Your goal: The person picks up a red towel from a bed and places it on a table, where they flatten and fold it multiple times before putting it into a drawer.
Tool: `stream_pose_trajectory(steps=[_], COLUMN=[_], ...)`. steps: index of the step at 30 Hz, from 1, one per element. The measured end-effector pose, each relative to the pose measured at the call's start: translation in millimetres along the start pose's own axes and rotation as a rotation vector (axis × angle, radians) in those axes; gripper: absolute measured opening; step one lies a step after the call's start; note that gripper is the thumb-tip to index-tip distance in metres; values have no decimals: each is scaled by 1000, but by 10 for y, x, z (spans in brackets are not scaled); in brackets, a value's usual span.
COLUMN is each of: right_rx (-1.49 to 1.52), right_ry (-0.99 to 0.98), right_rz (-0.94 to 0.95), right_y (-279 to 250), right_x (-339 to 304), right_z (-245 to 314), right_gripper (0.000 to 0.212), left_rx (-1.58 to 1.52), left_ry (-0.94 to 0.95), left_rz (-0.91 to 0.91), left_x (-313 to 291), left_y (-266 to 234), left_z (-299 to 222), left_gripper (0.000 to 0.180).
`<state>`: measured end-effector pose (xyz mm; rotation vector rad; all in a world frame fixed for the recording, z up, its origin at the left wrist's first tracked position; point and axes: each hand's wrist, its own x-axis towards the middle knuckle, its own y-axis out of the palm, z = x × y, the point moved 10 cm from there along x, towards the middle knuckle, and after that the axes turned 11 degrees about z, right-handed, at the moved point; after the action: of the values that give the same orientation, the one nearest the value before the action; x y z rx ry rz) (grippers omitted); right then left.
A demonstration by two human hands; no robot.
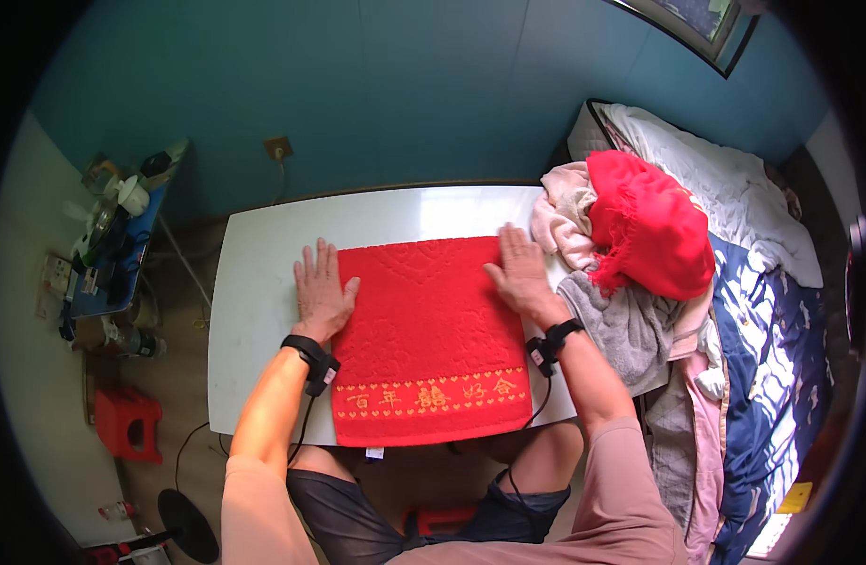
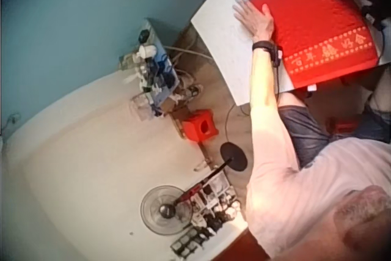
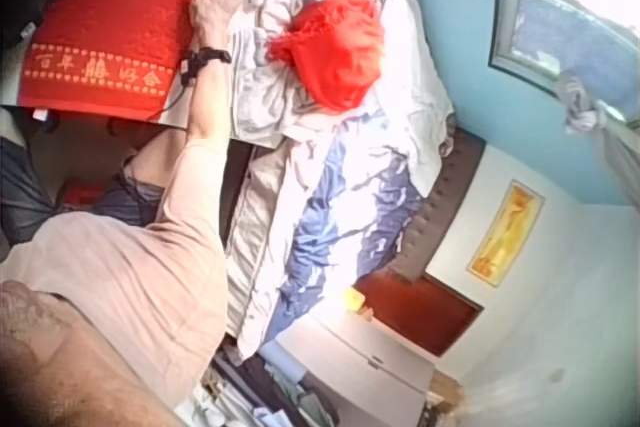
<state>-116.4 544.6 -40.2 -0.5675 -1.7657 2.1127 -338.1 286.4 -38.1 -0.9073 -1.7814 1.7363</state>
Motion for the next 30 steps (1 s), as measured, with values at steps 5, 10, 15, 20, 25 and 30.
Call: stream_pose_trajectory(steps=[5, 10, 15, 20, 25, 30], right_rx=[92, 132, 47, 54, 85, 143], right_ry=[-378, -385, -356, -165, 109, -243], right_rz=[-59, 30, 28, 28, 74, -97], right_y=[61, 340, 316, 279, 201, 19], right_x=[-28, 117, 76, -34, -195, -501], right_z=[1269, 1490, 1188, 303, -293, 805], right_gripper=[76, 75, 77, 76, 75, 75], left_rx=[-22, -1, -53, -63, -62, -66], left_ry=[194, 212, 200, 105, -32, 109], left_rz=[-62, 58, 52, 64, 75, -82], left_x=[-81, -19, -72, -161, -233, -590], left_y=[-30, 331, 195, 168, 179, 24], left_z=[-847, -849, -604, -183, 140, -473], left_gripper=[78, 78, 86, 85, 83, 83])
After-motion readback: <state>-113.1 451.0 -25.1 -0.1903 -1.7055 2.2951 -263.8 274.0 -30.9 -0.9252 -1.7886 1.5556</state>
